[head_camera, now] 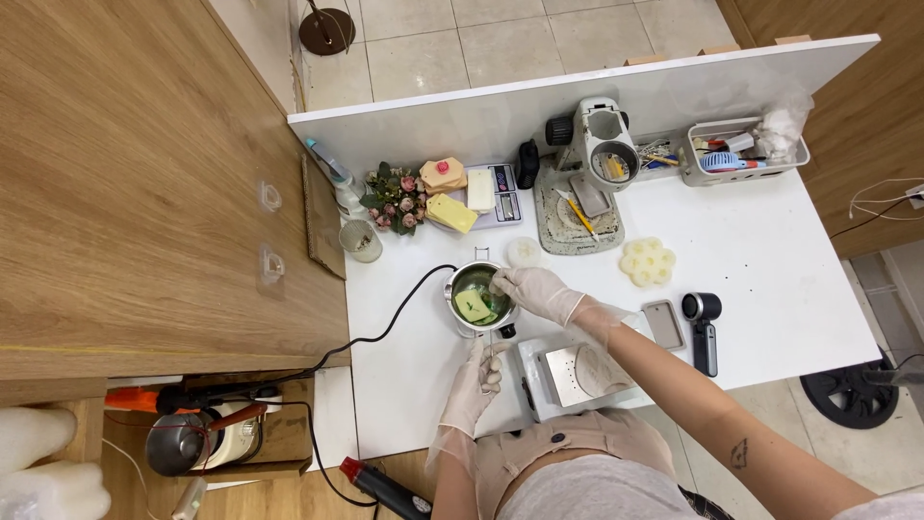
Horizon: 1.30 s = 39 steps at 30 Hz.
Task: Melt a yellow block of wax or soap base in a small pot on a heating plate.
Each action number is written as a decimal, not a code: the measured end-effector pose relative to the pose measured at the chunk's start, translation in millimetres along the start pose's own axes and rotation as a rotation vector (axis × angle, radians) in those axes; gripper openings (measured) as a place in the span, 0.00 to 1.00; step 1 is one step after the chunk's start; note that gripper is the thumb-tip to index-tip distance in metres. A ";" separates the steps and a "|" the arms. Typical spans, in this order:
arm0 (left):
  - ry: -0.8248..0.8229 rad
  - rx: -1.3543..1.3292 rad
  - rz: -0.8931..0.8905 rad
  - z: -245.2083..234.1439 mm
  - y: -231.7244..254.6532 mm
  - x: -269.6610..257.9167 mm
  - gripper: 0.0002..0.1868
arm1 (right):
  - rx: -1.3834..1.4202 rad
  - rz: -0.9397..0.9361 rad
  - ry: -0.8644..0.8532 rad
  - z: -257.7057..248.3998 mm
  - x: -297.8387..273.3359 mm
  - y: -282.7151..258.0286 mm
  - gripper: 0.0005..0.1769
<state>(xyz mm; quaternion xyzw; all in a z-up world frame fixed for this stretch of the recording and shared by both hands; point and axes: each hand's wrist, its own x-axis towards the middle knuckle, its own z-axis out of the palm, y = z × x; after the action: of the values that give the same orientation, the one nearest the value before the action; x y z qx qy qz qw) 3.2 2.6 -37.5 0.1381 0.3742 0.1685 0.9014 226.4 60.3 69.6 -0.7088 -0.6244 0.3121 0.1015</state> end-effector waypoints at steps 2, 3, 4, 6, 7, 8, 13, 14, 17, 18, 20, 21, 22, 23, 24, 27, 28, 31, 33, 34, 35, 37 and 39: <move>-0.003 0.000 0.000 -0.6 -1.6 3.1 0.30 | 0.011 -0.027 -0.072 2.0 0.9 6.6 0.20; -0.006 0.004 -0.001 -2.7 -2.5 3.8 0.30 | 0.041 -0.016 -0.011 5.3 3.0 9.7 0.20; -0.008 0.007 -0.002 -4.6 -3.4 4.6 0.30 | 0.072 -0.005 0.050 8.6 5.2 12.9 0.20; 0.018 0.021 -0.002 5.0 1.6 -4.7 0.30 | 0.051 -0.017 0.067 7.8 0.7 7.8 0.19; 0.041 0.035 0.001 10.8 4.6 -8.3 0.30 | 0.028 -0.030 0.087 6.1 -1.3 5.9 0.19; 0.039 0.036 -0.002 8.6 3.4 -4.2 0.30 | 0.027 -0.027 0.088 3.0 -1.9 5.5 0.19; 0.045 0.009 0.006 18.6 7.2 -15.6 0.30 | 0.142 -0.026 0.134 2.8 -3.8 4.8 0.18; 0.053 0.002 -0.002 11.1 5.2 -9.2 0.30 | 0.145 -0.020 0.123 2.6 -3.9 2.7 0.18; 0.039 -0.033 -0.010 2.7 -3.9 1.1 0.28 | -0.020 -0.184 -0.046 2.5 -8.0 3.6 0.19; 0.053 -0.013 -0.001 6.7 -3.0 -3.3 0.28 | 0.015 -0.159 0.028 3.5 -7.1 4.0 0.19; 0.074 0.005 0.008 11.7 3.8 -12.7 0.28 | 0.054 -0.134 0.096 3.9 -3.5 -2.9 0.19; 0.082 0.023 0.020 16.2 5.5 -16.6 0.28 | -0.021 -0.138 0.077 1.4 -5.3 -6.3 0.19; 0.089 0.040 0.032 21.1 7.4 -20.5 0.28 | -0.097 -0.142 0.058 -1.6 -7.1 -9.8 0.18; 0.085 0.039 0.028 21.6 7.4 -18.6 0.28 | -0.100 -0.136 0.058 -3.0 -6.3 -8.9 0.18; 0.075 0.042 0.026 22.0 7.5 -17.0 0.28 | -0.114 -0.124 0.037 -4.2 -5.6 -8.3 0.18; 0.067 0.027 0.028 12.2 3.3 -12.1 0.28 | -0.101 -0.142 0.049 1.4 -2.8 -9.9 0.18; 0.055 0.015 0.033 8.8 0.7 -8.8 0.28 | -0.079 -0.166 0.094 3.2 -2.7 -9.1 0.17; 0.077 0.028 0.026 11.6 3.0 -11.8 0.28 | -0.075 -0.115 0.033 -1.1 -1.9 -13.0 0.17; 0.087 0.035 0.022 16.3 5.6 -14.7 0.28 | -0.113 -0.133 0.049 -1.7 -3.1 -13.9 0.17; 0.097 0.045 0.022 18.1 6.6 -16.8 0.29 | -0.150 -0.155 0.068 -1.2 -4.1 -14.6 0.17; 0.097 0.042 0.018 16.5 4.8 -15.0 0.29 | -0.150 -0.151 0.065 -2.0 -5.1 -12.8 0.17; 0.061 0.043 0.037 13.3 3.1 -11.3 0.30 | -0.196 -0.210 0.082 -4.4 -5.4 -10.4 0.17; 0.076 0.045 0.029 19.7 6.8 -17.3 0.29 | -0.184 -0.206 0.107 -10.0 -8.4 -17.1 0.16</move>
<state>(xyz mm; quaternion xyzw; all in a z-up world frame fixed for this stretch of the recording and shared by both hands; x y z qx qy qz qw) 4.6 -0.7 -10.6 0.1573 0.4097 0.1782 0.8807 217.8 58.2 89.2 -0.6631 -0.7134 0.2032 0.1007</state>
